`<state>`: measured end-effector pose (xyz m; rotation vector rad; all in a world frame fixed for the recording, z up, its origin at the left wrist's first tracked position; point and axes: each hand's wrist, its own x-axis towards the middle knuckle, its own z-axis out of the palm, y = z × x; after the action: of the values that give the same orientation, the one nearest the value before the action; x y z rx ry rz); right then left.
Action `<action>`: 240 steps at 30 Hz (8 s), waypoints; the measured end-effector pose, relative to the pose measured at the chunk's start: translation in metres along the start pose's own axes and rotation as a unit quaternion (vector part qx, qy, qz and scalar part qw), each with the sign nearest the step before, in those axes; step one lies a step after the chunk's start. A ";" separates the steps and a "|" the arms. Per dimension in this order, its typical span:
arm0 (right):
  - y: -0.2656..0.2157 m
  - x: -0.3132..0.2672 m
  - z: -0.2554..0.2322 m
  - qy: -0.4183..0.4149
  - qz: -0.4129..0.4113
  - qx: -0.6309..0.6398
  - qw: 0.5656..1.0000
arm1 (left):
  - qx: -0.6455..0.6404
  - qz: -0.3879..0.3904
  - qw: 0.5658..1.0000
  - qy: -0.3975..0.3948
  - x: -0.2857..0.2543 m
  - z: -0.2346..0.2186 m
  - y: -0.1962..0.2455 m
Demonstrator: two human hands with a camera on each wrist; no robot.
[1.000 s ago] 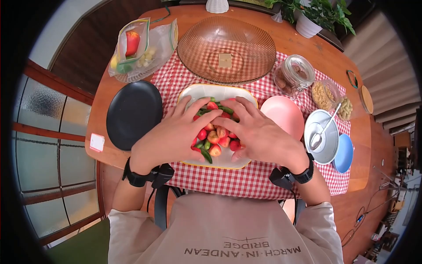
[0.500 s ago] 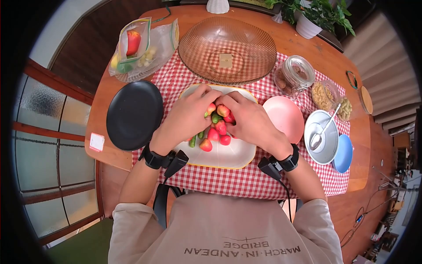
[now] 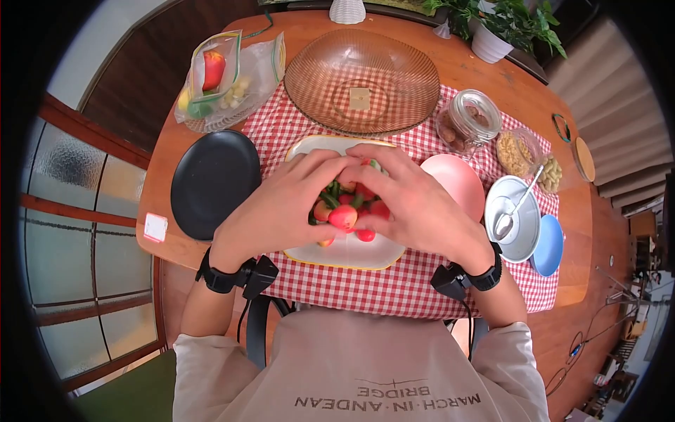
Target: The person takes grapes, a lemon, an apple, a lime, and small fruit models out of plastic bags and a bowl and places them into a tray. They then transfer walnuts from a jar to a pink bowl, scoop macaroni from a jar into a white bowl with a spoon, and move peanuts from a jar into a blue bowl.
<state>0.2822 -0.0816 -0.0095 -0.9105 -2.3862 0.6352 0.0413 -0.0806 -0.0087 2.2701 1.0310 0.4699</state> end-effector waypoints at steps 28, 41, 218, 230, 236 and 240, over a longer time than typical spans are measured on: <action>0.026 0.017 0.022 0.030 0.077 0.067 0.994 | 0.023 -0.006 0.983 0.181 0.031 0.025 -0.021; 0.010 -0.009 0.005 -0.143 -0.021 -0.101 0.984 | 0.097 0.015 0.993 -0.071 -0.007 0.013 -0.012; 0.004 0.045 -0.053 0.257 0.100 -0.097 0.956 | 0.023 -0.016 0.999 0.027 0.030 0.032 -0.054; 0.043 -0.001 0.015 -0.068 0.074 -0.214 0.972 | -0.019 -0.068 0.997 0.037 0.037 0.017 -0.034; 0.028 0.011 -0.004 -0.031 0.040 -0.162 0.985 | 0.012 -0.076 0.994 0.081 0.044 0.020 -0.040; 0.011 0.028 -0.035 0.120 -0.004 -0.131 0.984 | -0.075 -0.054 0.993 0.074 0.047 0.024 -0.048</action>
<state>0.2902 -0.0465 0.0184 -1.0224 -2.2837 0.1951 0.0574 -0.0281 -0.0551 2.0603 1.1458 0.6556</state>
